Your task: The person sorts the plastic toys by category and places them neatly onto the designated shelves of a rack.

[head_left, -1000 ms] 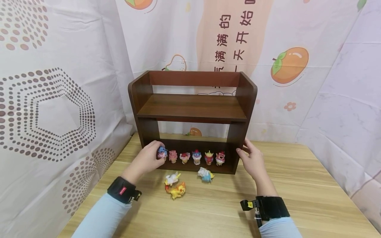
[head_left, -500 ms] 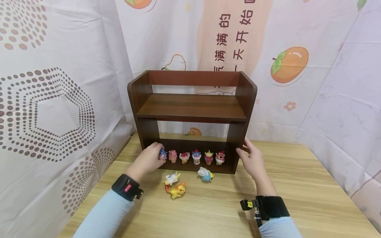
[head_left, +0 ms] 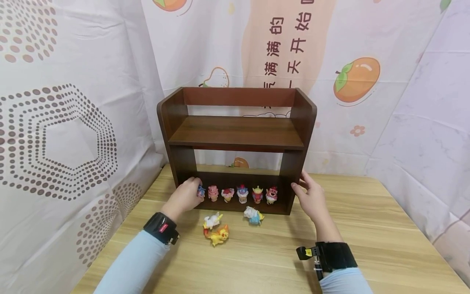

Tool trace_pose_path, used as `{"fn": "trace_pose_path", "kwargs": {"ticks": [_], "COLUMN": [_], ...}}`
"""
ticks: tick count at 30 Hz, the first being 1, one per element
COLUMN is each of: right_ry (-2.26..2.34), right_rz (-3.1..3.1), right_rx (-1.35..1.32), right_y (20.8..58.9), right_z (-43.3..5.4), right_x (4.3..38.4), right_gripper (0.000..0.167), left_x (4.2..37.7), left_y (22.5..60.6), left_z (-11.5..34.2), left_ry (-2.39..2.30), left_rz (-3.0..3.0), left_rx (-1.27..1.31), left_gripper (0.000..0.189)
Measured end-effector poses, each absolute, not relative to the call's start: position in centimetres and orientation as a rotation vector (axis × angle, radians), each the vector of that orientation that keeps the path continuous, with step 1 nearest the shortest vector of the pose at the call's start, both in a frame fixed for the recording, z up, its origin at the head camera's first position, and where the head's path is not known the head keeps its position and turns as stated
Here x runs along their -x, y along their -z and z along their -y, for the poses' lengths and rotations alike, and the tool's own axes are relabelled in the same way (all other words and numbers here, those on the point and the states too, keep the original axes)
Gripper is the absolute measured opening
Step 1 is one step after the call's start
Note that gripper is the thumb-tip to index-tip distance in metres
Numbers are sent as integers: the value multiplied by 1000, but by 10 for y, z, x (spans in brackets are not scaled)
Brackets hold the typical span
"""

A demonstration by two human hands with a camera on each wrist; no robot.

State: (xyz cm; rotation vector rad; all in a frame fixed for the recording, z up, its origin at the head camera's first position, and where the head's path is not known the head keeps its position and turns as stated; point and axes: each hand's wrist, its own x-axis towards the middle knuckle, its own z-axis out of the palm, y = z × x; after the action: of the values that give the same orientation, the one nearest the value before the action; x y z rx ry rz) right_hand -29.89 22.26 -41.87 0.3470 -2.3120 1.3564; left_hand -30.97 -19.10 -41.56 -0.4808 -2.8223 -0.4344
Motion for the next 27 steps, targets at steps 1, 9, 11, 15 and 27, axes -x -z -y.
{"fn": "trace_pose_path", "kwargs": {"ticks": [1, 9, 11, 15, 27], "right_ry": [-1355, -1361, -1363, -1364, -1365], "right_rz": [2311, 2302, 2302, 2303, 2307], "right_rx": [-347, -353, -351, -344, -341], "right_y": [418, 419, 419, 420, 420], "right_z": [-223, -222, -222, -222, -223], "right_x": [299, 300, 300, 300, 300], "right_gripper": [55, 54, 54, 54, 53], "left_x": [310, 315, 317, 320, 326], "left_y": [416, 418, 420, 424, 428], "left_z": [190, 185, 185, 185, 185], "left_ry": [433, 376, 362, 336, 311], "left_rz": [2837, 2887, 2886, 2887, 2912], "left_rx": [471, 443, 440, 432, 399], "left_gripper": [42, 40, 39, 39, 40]}}
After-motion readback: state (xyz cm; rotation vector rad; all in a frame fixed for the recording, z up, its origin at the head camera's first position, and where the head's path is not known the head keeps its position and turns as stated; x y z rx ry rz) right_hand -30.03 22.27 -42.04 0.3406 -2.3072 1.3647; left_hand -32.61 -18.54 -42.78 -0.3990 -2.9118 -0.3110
